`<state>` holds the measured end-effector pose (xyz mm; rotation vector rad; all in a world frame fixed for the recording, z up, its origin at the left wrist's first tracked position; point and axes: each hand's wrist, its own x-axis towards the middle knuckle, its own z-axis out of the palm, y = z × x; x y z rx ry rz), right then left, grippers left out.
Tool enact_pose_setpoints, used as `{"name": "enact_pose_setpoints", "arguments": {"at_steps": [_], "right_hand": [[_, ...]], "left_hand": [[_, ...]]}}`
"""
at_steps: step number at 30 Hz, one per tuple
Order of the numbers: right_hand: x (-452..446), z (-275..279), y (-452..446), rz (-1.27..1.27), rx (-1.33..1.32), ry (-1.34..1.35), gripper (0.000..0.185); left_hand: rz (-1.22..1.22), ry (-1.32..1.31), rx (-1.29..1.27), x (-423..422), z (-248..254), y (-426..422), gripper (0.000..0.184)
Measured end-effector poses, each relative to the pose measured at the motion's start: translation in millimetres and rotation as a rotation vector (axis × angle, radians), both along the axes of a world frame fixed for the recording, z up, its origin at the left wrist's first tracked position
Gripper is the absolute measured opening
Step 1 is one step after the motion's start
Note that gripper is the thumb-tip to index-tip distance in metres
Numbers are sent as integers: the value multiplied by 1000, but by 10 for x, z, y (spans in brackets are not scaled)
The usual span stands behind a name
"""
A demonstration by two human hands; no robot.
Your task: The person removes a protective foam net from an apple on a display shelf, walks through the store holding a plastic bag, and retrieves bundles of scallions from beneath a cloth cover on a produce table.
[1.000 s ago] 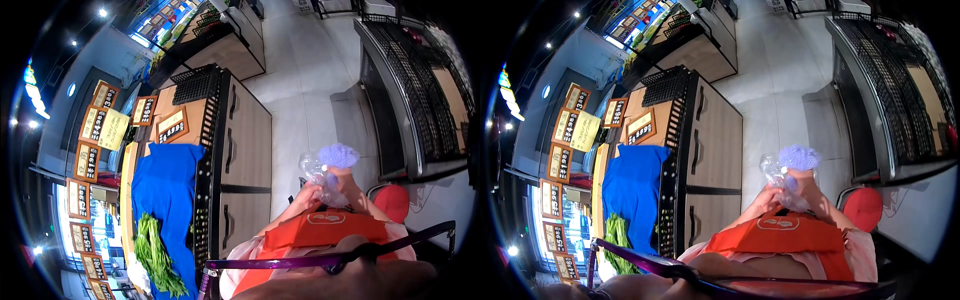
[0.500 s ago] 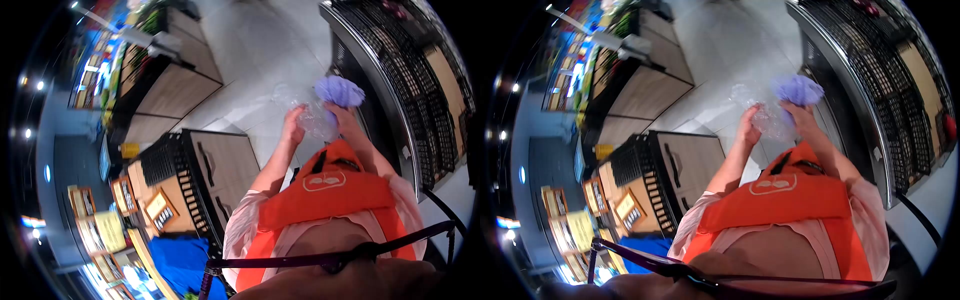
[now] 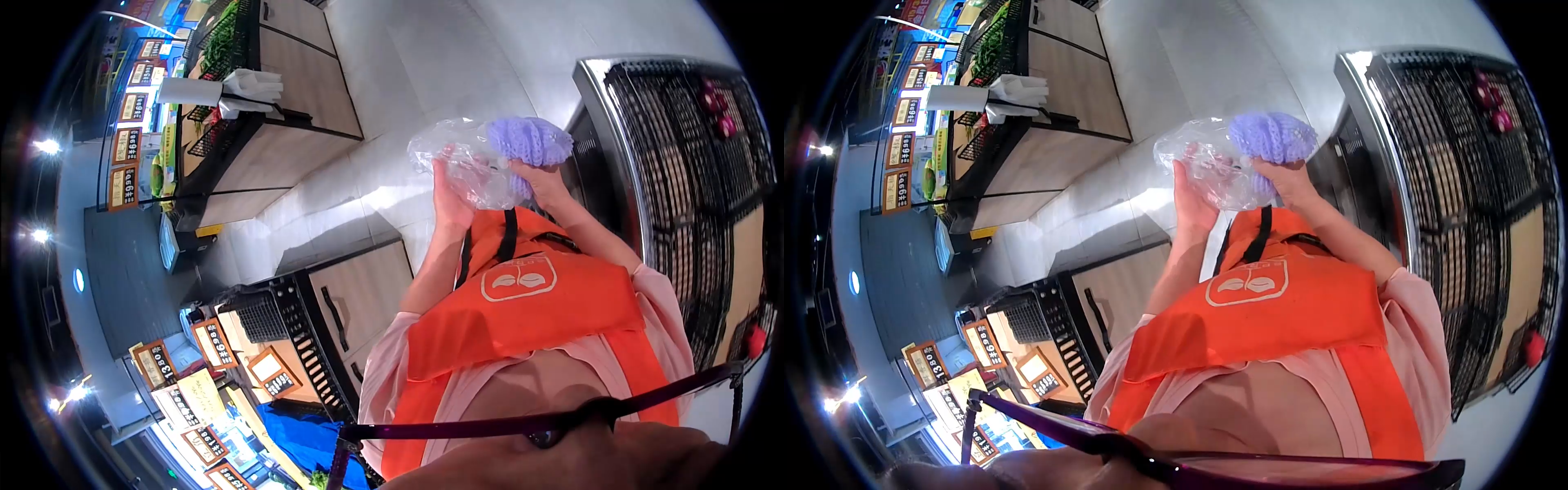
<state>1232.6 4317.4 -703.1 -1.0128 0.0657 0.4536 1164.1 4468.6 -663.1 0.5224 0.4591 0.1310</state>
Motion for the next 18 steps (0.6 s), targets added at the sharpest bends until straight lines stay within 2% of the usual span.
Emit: {"name": "enact_pose_setpoints", "arguments": {"at_steps": [1, 4, 5, 7, 8, 11, 14, 17, 18], "right_hand": [[187, 9, 85, -4, 35, 31, 30], [764, 94, 283, 16, 33, 56, 37], [967, -7, 349, -34, 40, 55, 29], [1375, -196, 443, -31, -55, 77, 29], [1615, -257, 493, -32, -101, 81, 29], [2383, -458, 650, -159, -142, 64, 29], [3195, -456, 652, -255, -357, -92, 29], [3928, -472, 577, -367, -495, -365, 31], [4156, -419, 583, -403, -454, -391, 32]], "left_hand": [[37, -56, -50, 227, -12, 24, 47], [8, 5, -230, 864, -132, 78, 45], [-42, 46, -81, 1068, -310, 89, 42], [-145, 121, 209, 1478, -709, 210, 38], [-158, 165, 206, 1711, -776, 269, 38], [-257, 256, 211, 2613, -795, 508, 43], [-388, 261, 221, 3538, -699, 794, 52], [-505, 215, 287, 4472, -371, 867, 57], [-533, 196, 308, 4779, -309, 849, 58]]}}
